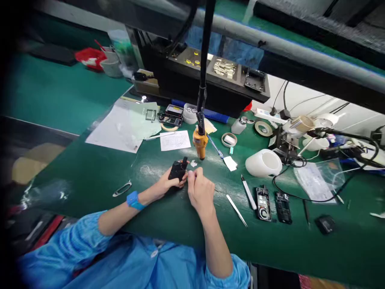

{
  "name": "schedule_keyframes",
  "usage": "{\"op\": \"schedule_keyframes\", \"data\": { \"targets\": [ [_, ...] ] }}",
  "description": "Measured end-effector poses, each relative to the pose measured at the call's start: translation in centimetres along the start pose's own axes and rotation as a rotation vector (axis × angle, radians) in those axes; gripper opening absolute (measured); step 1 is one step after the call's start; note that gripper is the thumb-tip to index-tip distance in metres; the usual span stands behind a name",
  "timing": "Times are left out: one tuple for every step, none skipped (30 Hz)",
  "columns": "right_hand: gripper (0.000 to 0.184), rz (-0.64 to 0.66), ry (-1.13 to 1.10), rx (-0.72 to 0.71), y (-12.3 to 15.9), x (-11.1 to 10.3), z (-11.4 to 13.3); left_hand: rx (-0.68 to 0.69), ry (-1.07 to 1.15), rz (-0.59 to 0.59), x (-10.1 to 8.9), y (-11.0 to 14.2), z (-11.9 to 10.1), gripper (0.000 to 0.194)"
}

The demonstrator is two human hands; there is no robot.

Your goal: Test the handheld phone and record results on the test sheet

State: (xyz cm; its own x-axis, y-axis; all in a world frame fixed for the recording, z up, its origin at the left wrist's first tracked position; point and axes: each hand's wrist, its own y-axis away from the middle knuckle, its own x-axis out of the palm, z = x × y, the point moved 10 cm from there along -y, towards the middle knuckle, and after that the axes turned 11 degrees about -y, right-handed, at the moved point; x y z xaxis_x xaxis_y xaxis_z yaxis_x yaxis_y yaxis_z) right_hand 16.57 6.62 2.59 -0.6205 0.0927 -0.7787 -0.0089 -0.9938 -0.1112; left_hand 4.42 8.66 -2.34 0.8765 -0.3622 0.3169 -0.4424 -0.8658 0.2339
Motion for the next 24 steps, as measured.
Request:
{"op": "schedule_keyframes", "data": {
  "targets": [
    [0.029,-0.004,0.006,0.002,-0.04,0.03,-0.07,0.0,0.001,0.002,0.03,-0.01,0.08,0.067],
    [0.03,-0.008,0.011,0.002,-0.07,0.07,-0.12,0.001,0.003,0.004,0.06,-0.01,0.15,0.067],
    [0.031,-0.012,0.014,0.002,-0.1,0.1,-0.16,0.001,0.005,0.006,0.08,-0.02,0.21,0.068],
    [0.032,-0.014,0.017,0.0,-0.1,0.13,-0.19,0.002,0.008,0.007,0.11,-0.01,0.23,0.068],
    [0.033,-0.012,0.022,-0.002,-0.1,0.19,-0.22,0.002,0.013,0.008,0.13,0.0,0.23,0.069],
    [0.034,-0.012,0.022,-0.007,-0.09,0.22,-0.21,0.002,0.017,0.008,0.14,0.01,0.21,0.069],
    [0.034,-0.015,0.018,-0.014,-0.08,0.21,-0.17,0.002,0.022,0.008,0.15,0.02,0.16,0.069],
    [0.033,-0.022,0.012,-0.02,-0.06,0.17,-0.15,0.003,0.026,0.007,0.15,0.02,0.1,0.07],
    [0.032,-0.031,0.009,-0.021,-0.06,0.09,-0.18,0.003,0.03,0.006,0.15,0.02,0.04,0.07],
    [0.032,-0.035,0.009,-0.017,-0.06,0.08,-0.25,0.003,0.034,0.006,0.15,0.02,-0.01,0.071],
    [0.032,-0.03,0.012,-0.012,-0.07,0.16,-0.34,0.002,0.037,0.007,0.15,0.01,-0.05,0.072],
    [0.034,-0.019,0.018,-0.007,-0.08,0.29,-0.43,0.001,0.041,0.007,0.15,0.0,-0.09,0.073],
    [0.035,-0.008,0.023,-0.003,-0.08,0.42,-0.49,0.001,0.045,0.005,0.13,-0.02,-0.12,0.075],
    [0.035,-0.001,0.025,-0.004,-0.09,0.51,-0.5,0.001,0.049,0.004,0.11,-0.03,-0.15,0.076],
    [0.035,0.004,0.024,-0.009,-0.09,0.56,-0.46,0.001,0.054,0.003,0.09,-0.03,-0.19,0.077],
    [0.034,0.005,0.021,-0.015,-0.09,0.58,-0.42,0.002,0.057,0.002,0.07,-0.04,-0.22,0.078],
    [0.033,0.005,0.021,-0.019,-0.09,0.56,-0.39,0.003,0.06,0.0,0.03,-0.04,-0.26,0.078],
    [0.033,0.009,0.021,-0.021,-0.09,0.59,-0.39,0.003,0.062,-0.001,0.0,-0.03,-0.29,0.078],
    [0.033,0.02,0.022,-0.022,-0.09,0.68,-0.39,0.002,0.063,-0.003,-0.04,-0.02,-0.32,0.079],
    [0.034,0.034,0.022,-0.022,-0.1,0.8,-0.4,0.002,0.063,-0.005,-0.07,-0.01,-0.34,0.08],
    [0.035,0.044,0.02,-0.021,-0.11,0.89,-0.42,0.003,0.064,-0.007,-0.11,-0.01,-0.36,0.08],
    [0.035,0.049,0.013,-0.02,-0.13,0.92,-0.44,0.004,0.064,-0.008,-0.14,0.0,-0.37,0.08],
    [0.034,0.049,0.003,-0.02,-0.15,0.9,-0.43,0.005,0.065,-0.008,-0.15,0.0,-0.38,0.079],
    [0.033,0.045,-0.008,-0.021,-0.18,0.85,-0.42,0.007,0.065,-0.007,-0.15,0.0,-0.38,0.078]
  ]
}}
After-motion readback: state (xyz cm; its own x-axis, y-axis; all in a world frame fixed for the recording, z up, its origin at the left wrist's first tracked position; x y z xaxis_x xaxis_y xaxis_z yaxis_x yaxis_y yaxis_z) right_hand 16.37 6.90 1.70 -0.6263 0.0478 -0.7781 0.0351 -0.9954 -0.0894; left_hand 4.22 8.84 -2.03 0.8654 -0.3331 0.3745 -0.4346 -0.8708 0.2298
